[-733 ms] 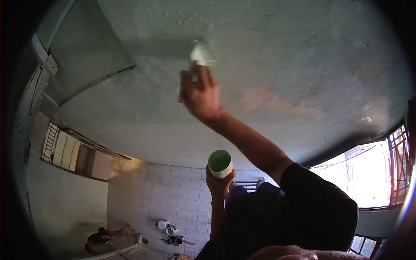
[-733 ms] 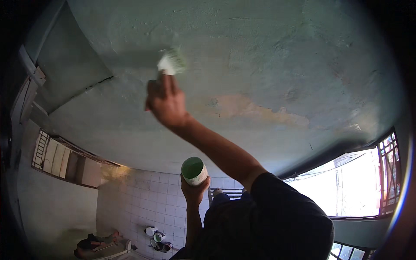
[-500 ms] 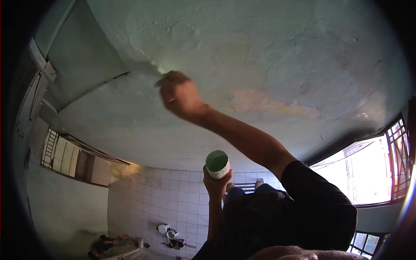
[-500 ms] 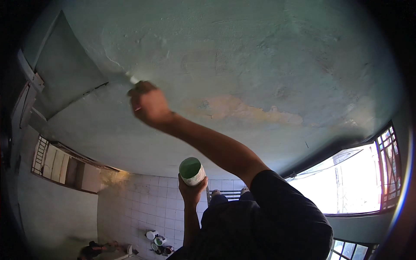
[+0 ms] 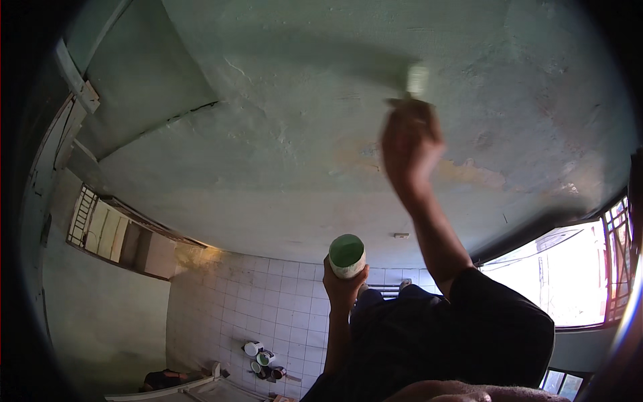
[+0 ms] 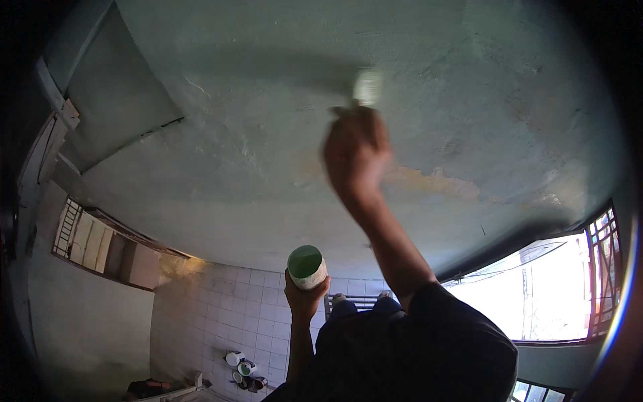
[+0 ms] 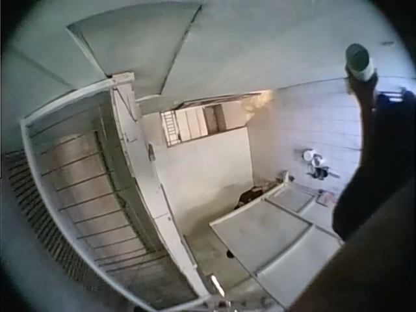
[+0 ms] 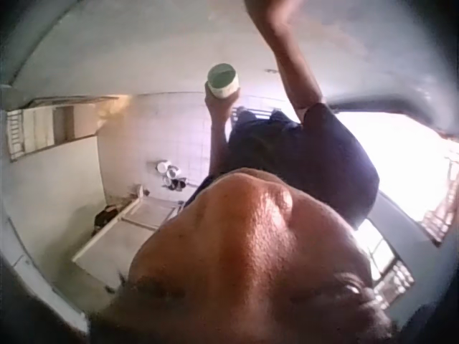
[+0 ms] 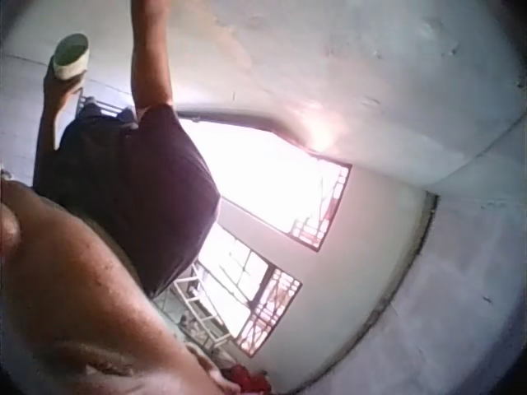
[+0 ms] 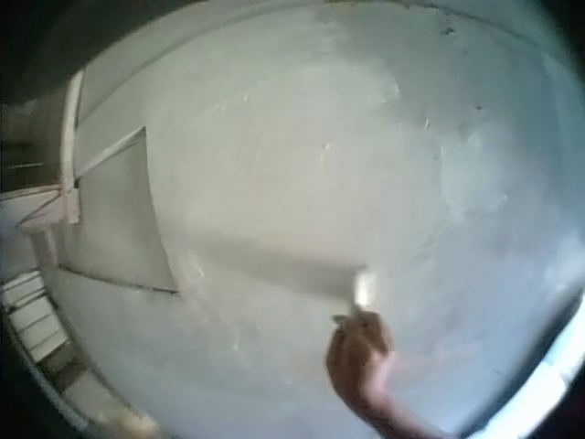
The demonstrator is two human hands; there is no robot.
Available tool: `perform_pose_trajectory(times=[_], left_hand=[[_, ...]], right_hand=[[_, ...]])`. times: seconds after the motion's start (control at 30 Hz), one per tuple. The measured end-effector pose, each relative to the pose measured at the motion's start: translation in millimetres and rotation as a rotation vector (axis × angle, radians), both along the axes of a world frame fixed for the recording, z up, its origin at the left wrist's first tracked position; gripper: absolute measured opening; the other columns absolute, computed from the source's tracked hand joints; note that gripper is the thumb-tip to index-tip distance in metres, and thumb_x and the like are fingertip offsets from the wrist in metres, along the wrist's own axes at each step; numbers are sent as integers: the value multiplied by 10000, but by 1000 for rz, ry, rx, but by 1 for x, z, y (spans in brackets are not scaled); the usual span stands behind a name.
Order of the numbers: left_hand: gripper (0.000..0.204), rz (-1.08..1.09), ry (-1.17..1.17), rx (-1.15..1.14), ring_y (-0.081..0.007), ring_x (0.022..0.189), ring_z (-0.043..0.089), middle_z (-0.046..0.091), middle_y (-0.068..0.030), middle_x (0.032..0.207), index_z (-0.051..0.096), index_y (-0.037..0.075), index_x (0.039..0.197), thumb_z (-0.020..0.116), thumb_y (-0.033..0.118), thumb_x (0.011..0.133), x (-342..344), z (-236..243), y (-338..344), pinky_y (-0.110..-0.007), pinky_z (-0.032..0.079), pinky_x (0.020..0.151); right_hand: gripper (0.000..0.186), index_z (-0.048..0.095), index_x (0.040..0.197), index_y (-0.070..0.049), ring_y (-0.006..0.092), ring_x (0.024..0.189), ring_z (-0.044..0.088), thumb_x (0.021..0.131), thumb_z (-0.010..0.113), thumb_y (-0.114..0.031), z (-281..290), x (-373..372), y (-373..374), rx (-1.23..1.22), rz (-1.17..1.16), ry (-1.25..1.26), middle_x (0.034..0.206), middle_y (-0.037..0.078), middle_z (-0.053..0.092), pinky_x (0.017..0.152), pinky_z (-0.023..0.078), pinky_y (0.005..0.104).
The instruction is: Painting a ceiling with a brush while holding a container of paint.
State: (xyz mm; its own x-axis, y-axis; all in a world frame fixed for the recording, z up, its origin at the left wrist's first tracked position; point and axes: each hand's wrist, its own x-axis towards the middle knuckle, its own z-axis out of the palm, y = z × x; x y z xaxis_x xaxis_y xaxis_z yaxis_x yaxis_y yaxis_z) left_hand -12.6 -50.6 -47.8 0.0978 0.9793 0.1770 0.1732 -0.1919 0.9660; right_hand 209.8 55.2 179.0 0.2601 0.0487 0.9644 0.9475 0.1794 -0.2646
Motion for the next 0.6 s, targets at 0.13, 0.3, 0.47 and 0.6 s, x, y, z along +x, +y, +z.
perform_pose_trajectory(times=[0.13, 0.3, 0.47, 0.6], left_hand=[[752, 6, -18, -23, -273, 1062, 718, 707, -136, 1185, 558, 34, 1330, 963, 181, 713, 0, -1, -2, -410, 583, 938], [763, -43, -92, -74, -270, 1062, 714, 708, -138, 1183, 555, 28, 1329, 969, 181, 707, 1, -3, 4, -410, 580, 940], [782, -35, -50, -66, -271, 1053, 719, 713, -141, 1183, 544, 21, 1337, 974, 187, 704, -1, -10, 4, -414, 589, 927], [801, -114, -36, -86, -288, 1063, 724, 715, -152, 1186, 540, 24, 1344, 977, 211, 699, 10, -8, 9, -424, 590, 932]], right_hand=[[268, 757, 935, -54, 313, 909, 678, 678, 725, 14, -1, -79, 70, -98, 228, -97, 993, 150, 680, 687, 599, 444], [195, 748, 918, -56, 337, 868, 696, 771, 678, 49, 5, -122, 102, -212, 661, -81, 920, 117, 716, 759, 583, 412], [133, 768, 1034, -24, 266, 901, 730, 934, 714, 46, -2, -4, 32, -87, 458, 70, 1009, 144, 748, 772, 580, 334], [84, 763, 997, 44, 173, 936, 705, 933, 712, 64, -14, 101, -74, 43, 134, 325, 996, 103, 763, 857, 566, 314]])
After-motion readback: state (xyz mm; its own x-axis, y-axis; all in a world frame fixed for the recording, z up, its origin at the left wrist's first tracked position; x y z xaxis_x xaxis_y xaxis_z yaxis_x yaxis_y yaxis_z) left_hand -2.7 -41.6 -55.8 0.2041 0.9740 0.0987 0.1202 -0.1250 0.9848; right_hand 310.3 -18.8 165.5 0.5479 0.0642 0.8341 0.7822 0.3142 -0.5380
